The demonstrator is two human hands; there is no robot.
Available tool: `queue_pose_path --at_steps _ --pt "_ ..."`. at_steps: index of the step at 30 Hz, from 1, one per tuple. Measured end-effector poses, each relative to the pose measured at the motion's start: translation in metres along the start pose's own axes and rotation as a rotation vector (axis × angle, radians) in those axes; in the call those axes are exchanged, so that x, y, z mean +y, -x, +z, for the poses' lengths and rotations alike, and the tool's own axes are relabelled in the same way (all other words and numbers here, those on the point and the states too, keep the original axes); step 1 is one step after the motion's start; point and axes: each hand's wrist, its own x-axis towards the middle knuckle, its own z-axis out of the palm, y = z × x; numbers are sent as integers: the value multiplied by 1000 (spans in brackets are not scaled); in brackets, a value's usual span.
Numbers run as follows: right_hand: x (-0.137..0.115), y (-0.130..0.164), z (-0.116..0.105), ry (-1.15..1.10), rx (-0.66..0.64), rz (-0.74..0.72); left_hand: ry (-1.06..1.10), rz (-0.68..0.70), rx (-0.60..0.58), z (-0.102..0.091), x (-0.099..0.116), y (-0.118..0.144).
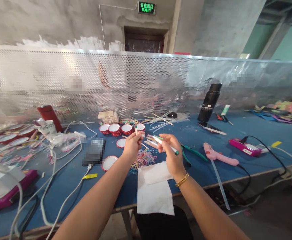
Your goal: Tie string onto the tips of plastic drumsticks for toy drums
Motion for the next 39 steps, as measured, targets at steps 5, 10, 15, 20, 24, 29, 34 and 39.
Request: queue_pose_path --at_steps 5,10,15,20,24,29,34,39 --pt "7 1 5 -14 22 53 -34 23 -2 1 -4 0" --pt "9 0 4 25 29 62 -70 31 -35 1 -7 0" --pt "10 0 4 17 25 67 -118 33 -62 2 -7 2" --pt "10 -1 3 21 35 98 -143 33 -71 3 -7 3" --pt "9 -2 4 -16 48 113 -165 29 -69 3 -7 3" --pt "13 -2 2 22 33 82 -181 42 -68 2 -9 2" --pt "19 -2 -1 84 14 52 -160 32 -77 1 -9 1" --pt "23 -1 -1 83 -3 53 -114 8 -109 1 -6 1"
